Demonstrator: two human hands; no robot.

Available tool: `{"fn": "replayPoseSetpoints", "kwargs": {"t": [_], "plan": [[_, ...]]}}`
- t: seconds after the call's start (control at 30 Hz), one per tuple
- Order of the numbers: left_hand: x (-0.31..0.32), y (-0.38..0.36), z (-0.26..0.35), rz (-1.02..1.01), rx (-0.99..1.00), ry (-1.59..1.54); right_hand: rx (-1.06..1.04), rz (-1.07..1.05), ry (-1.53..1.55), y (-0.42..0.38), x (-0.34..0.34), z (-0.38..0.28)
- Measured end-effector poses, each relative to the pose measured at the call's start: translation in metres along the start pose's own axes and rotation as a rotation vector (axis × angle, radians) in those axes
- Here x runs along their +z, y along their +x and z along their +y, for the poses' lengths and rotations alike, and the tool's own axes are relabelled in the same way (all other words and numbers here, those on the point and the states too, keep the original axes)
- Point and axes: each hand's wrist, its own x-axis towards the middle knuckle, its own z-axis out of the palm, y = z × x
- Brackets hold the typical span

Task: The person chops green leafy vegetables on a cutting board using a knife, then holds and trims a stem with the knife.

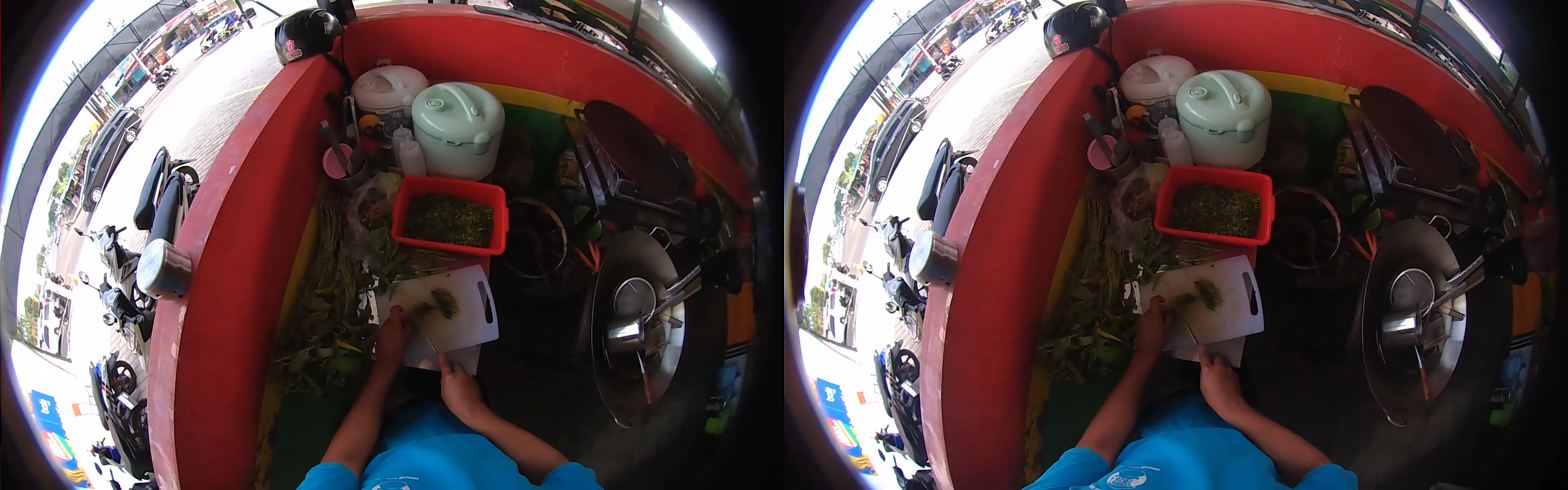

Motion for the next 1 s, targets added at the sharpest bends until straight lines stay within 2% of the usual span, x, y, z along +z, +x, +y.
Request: {"fn": "replayPoseSetpoints", "kwargs": {"t": [0.1,0.17,0.5,0.57,0.9,1.0], "plan": [[-0.003,-0.001,0.001,0.043,0.039,-0.121,0.030,-0.049,0.061,-0.007,-0.015,-0.002],[-0.002,0.001,0.000,0.018,0.036,-0.129,-0.032,-0.036,0.027,-0.013,-0.013,-0.001],[0.001,0.002,-0.002,0.058,0.083,-0.046,0.005,-0.091,-0.030,0.003,-0.001,-0.002],[0.002,0.004,-0.005,0.015,-0.009,-0.060,-0.050,-0.014,0.008,0.013,0.007,0.001],[0.002,0.001,-0.003,0.025,-0.041,-0.044,-0.051,-0.023,0.037,-0.012,-0.006,-0.002],[0.003,0.000,-0.007,0.075,0.060,-0.133,-0.032,-0.062,0.023,-0.010,-0.007,-0.003]]}}
